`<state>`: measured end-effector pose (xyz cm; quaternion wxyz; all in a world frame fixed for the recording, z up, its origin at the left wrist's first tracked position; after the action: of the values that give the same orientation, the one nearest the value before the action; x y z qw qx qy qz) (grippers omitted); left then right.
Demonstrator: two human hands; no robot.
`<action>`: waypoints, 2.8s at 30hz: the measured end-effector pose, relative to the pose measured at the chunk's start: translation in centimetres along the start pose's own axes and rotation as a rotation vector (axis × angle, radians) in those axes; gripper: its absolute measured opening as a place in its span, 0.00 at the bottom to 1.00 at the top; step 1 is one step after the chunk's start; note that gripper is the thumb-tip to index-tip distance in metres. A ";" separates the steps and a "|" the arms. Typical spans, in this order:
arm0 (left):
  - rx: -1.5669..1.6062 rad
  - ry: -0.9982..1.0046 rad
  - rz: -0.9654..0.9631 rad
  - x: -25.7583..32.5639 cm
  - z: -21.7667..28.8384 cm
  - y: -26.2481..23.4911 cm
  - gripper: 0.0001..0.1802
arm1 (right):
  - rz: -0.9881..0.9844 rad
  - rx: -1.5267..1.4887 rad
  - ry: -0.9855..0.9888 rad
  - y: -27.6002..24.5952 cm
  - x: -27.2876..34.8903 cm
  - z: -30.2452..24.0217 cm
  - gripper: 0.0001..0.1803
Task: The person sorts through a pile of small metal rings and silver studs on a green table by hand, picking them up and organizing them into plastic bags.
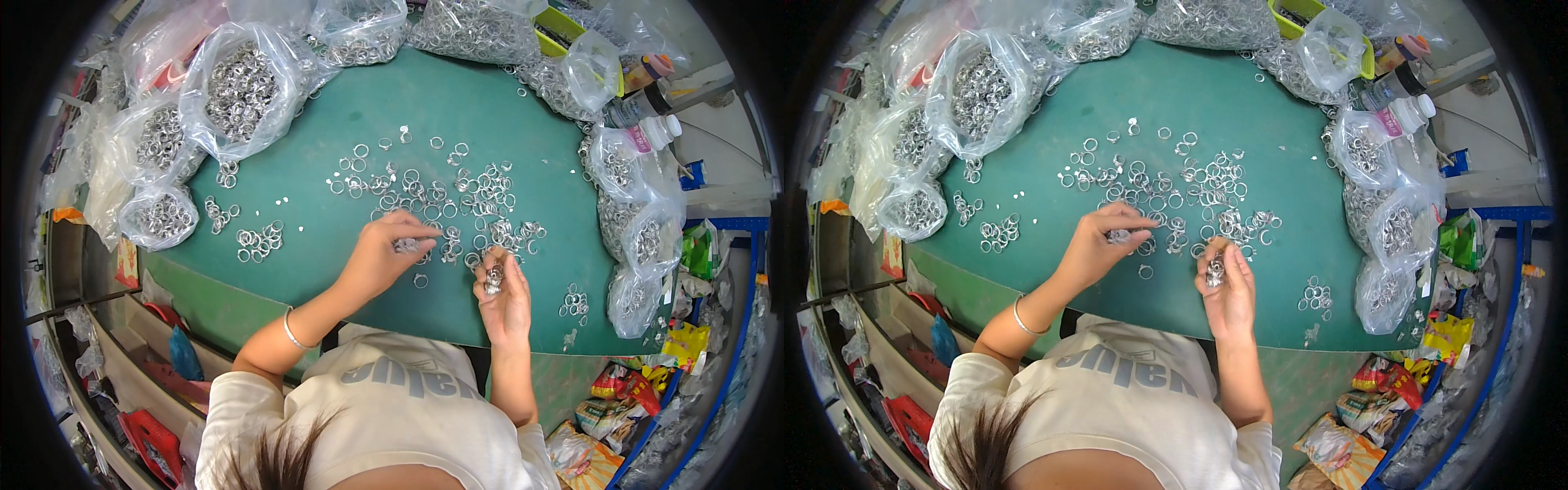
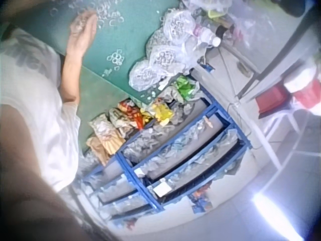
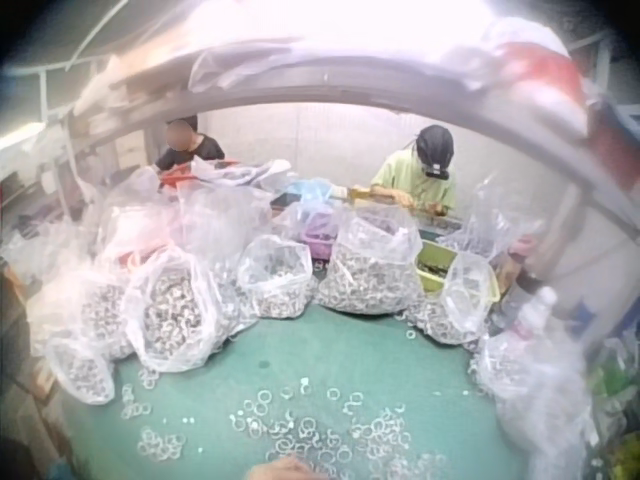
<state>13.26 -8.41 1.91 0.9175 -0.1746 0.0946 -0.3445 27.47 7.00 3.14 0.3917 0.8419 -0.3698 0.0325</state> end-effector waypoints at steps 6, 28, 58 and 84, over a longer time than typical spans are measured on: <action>1.126 -0.898 -0.654 4.7 1.8 1.7 0.28 | -0.310 0.551 -0.562 1.9 2.6 1.7 0.15; 1.675 -0.888 -0.267 5.0 -0.3 1.3 0.13 | -0.287 1.073 -0.578 -0.2 0.8 1.3 0.07; -0.603 0.115 0.855 -7.8 -1.3 -18.8 0.14 | -0.607 1.527 -0.906 3.6 -2.7 1.7 0.12; -0.218 -0.034 -0.013 1.7 -0.6 0.1 0.19 | -0.236 1.803 -0.907 0.9 -2.4 -0.1 0.13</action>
<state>14.39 -9.66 1.21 0.8923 -0.2800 0.1148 -0.3350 25.20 8.13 3.00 -0.5657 0.7877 -0.2358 -0.0622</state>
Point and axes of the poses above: each hand's wrist, its own x-axis away from the middle knuckle, its own y-axis out of the palm, z = x × y, the point moved 1 cm from there along -x, towards the middle knuckle, and after that the axes turned 12 degrees about -y, right-handed, at the moved point
